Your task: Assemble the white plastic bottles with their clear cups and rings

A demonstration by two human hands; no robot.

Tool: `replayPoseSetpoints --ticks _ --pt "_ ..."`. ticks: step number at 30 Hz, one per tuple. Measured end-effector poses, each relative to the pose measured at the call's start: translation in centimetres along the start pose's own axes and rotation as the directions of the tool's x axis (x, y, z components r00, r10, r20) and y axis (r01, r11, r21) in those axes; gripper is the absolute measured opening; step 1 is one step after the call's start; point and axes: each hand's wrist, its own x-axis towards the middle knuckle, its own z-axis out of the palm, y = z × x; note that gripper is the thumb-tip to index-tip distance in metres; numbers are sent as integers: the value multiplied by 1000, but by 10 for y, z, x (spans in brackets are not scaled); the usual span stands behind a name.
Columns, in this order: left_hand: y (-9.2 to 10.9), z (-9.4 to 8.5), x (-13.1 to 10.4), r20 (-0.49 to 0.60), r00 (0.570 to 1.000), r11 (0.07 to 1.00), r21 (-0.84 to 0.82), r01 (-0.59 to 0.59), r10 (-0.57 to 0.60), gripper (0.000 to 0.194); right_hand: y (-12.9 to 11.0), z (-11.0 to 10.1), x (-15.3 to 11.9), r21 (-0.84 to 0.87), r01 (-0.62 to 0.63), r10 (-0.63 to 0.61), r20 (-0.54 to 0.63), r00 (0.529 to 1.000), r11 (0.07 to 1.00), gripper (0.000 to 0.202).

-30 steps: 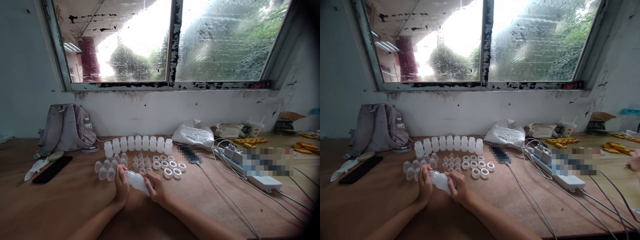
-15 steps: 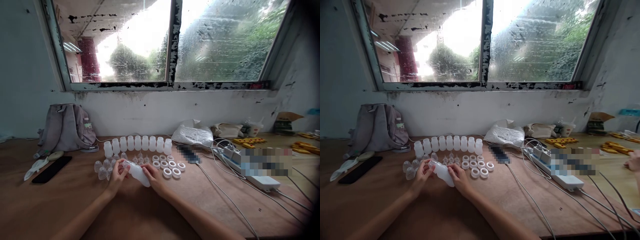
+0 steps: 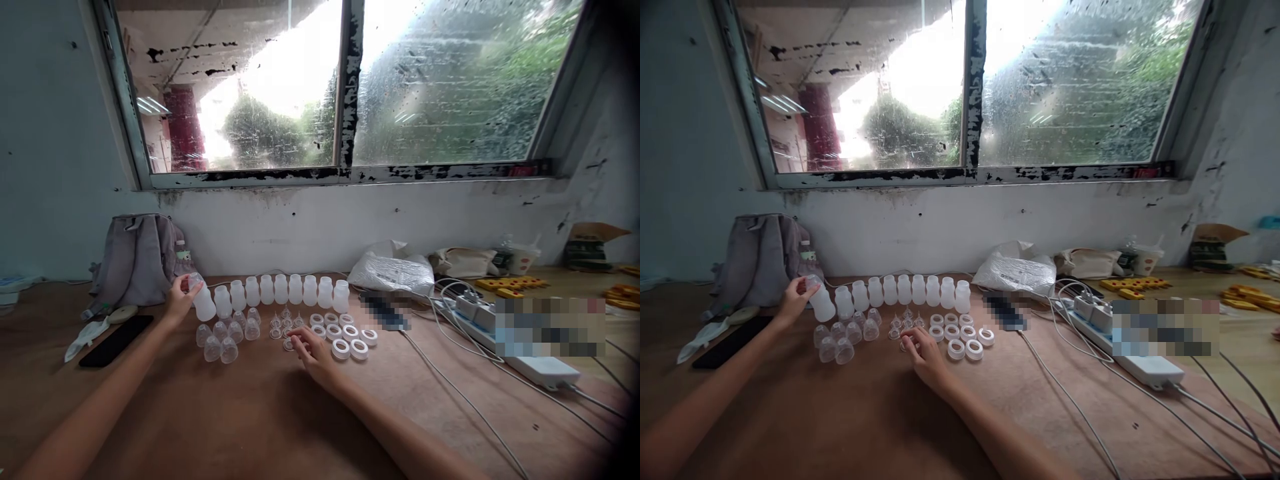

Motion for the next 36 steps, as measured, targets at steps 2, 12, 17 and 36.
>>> replayPoseSetpoints --ticks 2,12,17,36 --pt "-19 5 4 12 1000 998 57 14 -14 48 0 -1 0 -21 8 -8 1 1000 1000 28" --pt "-54 26 -5 35 999 985 170 21 -28 47 1 -3 1 -123 46 -48 -12 999 991 26" --pt "-36 22 -12 -7 1000 978 207 -15 17 51 7 -5 6 -142 26 -37 -71 997 989 24" --pt "36 136 -175 571 765 897 107 -428 297 23 19 -48 22 -746 -184 158 -106 982 640 14"
